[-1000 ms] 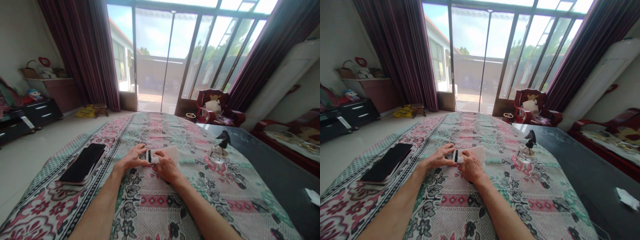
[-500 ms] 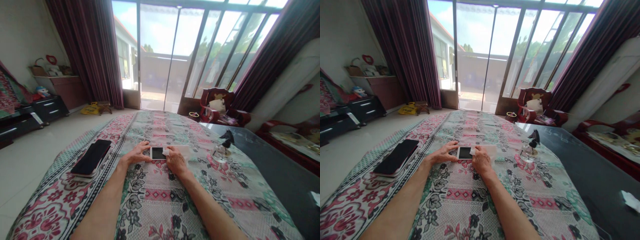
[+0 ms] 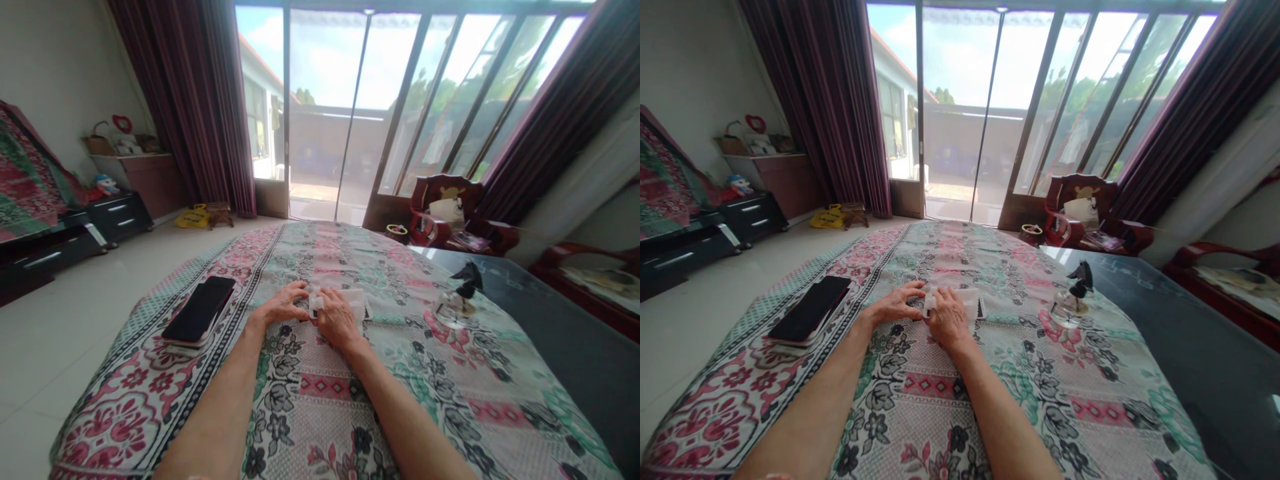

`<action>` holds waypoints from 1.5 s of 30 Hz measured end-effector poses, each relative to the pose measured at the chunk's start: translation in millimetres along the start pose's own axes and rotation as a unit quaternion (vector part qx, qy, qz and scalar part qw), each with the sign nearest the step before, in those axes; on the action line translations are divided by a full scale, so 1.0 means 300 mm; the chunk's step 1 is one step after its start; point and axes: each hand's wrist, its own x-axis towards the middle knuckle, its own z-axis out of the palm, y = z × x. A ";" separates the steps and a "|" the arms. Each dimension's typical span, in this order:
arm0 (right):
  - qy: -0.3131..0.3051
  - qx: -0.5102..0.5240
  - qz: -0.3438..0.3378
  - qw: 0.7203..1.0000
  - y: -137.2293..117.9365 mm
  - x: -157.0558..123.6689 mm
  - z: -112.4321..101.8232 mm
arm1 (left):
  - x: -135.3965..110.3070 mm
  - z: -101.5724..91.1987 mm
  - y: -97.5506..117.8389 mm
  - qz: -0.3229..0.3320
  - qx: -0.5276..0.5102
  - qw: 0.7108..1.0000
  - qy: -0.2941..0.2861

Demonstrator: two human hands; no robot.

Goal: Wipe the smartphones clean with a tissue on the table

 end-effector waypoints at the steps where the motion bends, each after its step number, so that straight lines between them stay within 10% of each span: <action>1: -0.004 -0.004 -0.003 1.000 0.003 0.003 0.004 | 0.000 -0.001 0.000 -0.003 -0.006 1.000 0.003; 45: -0.026 0.148 -0.155 0.976 0.019 -0.077 -0.073 | 0.005 0.021 -0.021 0.007 0.037 0.998 0.058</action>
